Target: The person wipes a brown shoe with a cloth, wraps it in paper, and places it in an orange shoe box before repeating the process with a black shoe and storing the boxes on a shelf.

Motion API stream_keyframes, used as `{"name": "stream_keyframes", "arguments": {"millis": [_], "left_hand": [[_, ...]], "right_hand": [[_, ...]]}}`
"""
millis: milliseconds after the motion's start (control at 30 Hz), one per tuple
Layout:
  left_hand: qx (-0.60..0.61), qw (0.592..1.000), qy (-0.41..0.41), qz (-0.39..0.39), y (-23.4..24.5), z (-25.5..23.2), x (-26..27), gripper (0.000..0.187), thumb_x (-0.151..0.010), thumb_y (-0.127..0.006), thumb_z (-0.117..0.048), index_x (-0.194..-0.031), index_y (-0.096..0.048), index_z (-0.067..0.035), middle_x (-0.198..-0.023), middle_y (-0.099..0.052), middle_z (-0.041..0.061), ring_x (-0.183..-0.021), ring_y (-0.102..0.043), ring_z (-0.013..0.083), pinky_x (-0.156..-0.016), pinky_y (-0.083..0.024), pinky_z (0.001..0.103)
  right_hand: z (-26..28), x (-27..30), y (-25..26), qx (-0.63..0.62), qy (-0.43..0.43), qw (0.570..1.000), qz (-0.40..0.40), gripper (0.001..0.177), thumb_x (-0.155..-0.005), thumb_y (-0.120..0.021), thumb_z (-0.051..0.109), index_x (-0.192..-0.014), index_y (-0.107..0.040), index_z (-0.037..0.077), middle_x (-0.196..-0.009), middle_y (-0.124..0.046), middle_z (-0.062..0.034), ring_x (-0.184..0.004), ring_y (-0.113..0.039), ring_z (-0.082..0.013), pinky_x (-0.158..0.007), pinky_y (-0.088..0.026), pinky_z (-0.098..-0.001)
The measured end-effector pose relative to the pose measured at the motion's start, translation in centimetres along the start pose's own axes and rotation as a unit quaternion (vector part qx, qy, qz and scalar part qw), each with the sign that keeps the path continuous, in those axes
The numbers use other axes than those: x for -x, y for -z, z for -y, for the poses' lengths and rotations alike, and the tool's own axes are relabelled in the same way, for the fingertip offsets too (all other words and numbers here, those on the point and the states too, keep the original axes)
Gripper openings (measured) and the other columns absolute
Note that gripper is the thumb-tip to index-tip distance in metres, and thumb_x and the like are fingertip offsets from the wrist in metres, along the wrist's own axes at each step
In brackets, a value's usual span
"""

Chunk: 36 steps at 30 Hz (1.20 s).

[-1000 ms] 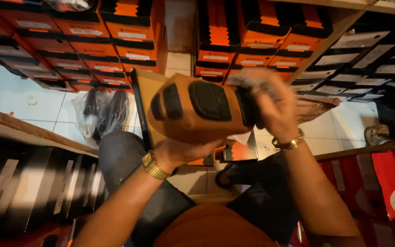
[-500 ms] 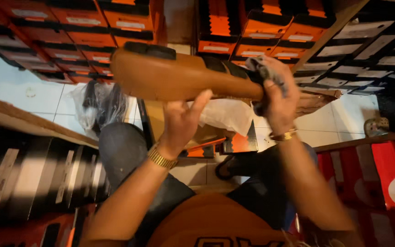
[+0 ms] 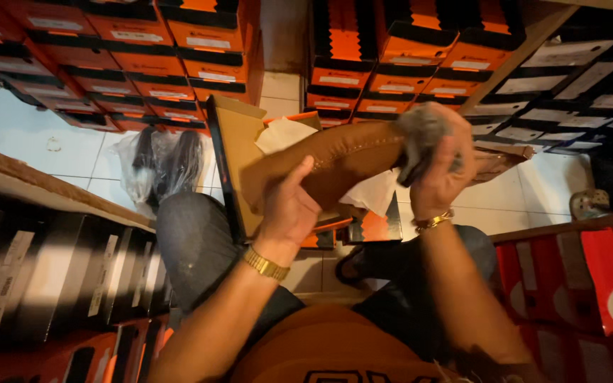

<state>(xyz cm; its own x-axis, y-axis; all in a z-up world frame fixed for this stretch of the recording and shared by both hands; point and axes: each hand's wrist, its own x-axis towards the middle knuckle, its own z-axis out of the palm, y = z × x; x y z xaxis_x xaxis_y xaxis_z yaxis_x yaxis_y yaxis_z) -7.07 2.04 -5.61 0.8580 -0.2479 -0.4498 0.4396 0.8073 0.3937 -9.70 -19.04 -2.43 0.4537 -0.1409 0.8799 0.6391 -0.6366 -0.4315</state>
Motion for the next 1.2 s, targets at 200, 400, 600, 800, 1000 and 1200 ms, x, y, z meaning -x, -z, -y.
{"name": "stream_keyframes", "arguments": {"millis": [200, 400, 600, 800, 1000, 1200], "left_hand": [[0.111, 0.989, 0.095, 0.034, -4.4, -0.8, 2.8, 0.046, -0.085, -0.081, -0.032, -0.119, -0.070, -0.004, -0.117, -0.073, 0.018, -0.108, -0.071, 0.0266, -0.098, -0.056, 0.038], [0.103, 0.993, 0.014, 0.050, -5.4, -7.0, 3.6, 0.042, -0.083, -0.080, -0.037, -0.100, -0.073, 0.001, -0.106, -0.074, 0.025, -0.102, -0.073, 0.0380, -0.095, -0.058, 0.052], [0.165, 0.983, -0.058, 0.064, -1.2, -11.1, 2.1, 0.028, -0.086, -0.077, -0.032, -0.101, -0.076, -0.009, -0.110, -0.076, 0.016, -0.107, -0.074, 0.0311, -0.102, -0.060, 0.053], [0.157, 0.987, -0.034, -0.010, -1.0, -7.0, 0.0, 0.030, -0.085, -0.077, -0.033, -0.102, -0.073, -0.009, -0.110, -0.076, 0.016, -0.106, -0.074, 0.0323, -0.100, -0.059, 0.054], [0.215, 0.974, 0.073, 0.021, -4.2, 0.7, -2.0, 0.029, -0.088, -0.076, -0.036, -0.096, -0.073, -0.009, -0.104, -0.076, 0.016, -0.097, -0.075, 0.0327, -0.091, -0.061, 0.051], [0.137, 0.979, 0.149, 0.021, -5.6, 5.8, -2.1, 0.029, -0.093, -0.066, -0.049, -0.097, -0.069, -0.020, -0.101, -0.075, 0.003, -0.094, -0.073, 0.0211, -0.078, -0.050, 0.026]], "right_hand": [[-1.8, 13.0, -4.2, 0.006, -0.460, 0.881, -0.115, 0.060, -0.107, -0.054, 0.043, -0.153, -0.047, 0.005, -0.159, -0.040, -0.0233, -0.151, -0.031, -0.0339, -0.128, -0.018, -0.0471], [-8.0, 15.5, 3.2, 0.060, -0.393, 0.910, -0.121, 0.046, -0.108, -0.057, 0.032, -0.147, -0.051, 0.007, -0.140, -0.057, -0.0139, -0.132, -0.052, -0.0187, -0.114, -0.040, -0.0334], [-13.2, 21.8, 4.2, 0.630, -0.205, 0.698, 0.274, 0.019, -0.105, -0.060, 0.021, -0.115, -0.070, 0.008, -0.103, -0.071, -0.0083, -0.101, -0.070, -0.0220, -0.092, -0.055, -0.0326], [-7.3, 19.6, 1.8, 0.266, -0.399, 0.867, 0.135, 0.071, -0.080, -0.081, 0.016, -0.145, -0.054, 0.005, -0.129, -0.055, -0.0173, -0.129, -0.053, -0.0359, -0.112, -0.044, -0.0471], [2.7, 15.1, 0.6, -0.073, -0.385, 0.905, 0.166, 0.104, -0.089, -0.074, 0.038, -0.165, -0.010, 0.008, -0.163, -0.026, -0.0236, -0.148, -0.033, -0.0417, -0.113, -0.041, -0.0565], [2.2, 18.2, -1.0, -0.239, -0.432, 0.858, 0.143, 0.130, -0.077, -0.089, 0.012, -0.164, 0.008, 0.013, -0.164, -0.024, -0.0212, -0.142, -0.041, -0.0328, -0.106, -0.049, -0.0533]]}}
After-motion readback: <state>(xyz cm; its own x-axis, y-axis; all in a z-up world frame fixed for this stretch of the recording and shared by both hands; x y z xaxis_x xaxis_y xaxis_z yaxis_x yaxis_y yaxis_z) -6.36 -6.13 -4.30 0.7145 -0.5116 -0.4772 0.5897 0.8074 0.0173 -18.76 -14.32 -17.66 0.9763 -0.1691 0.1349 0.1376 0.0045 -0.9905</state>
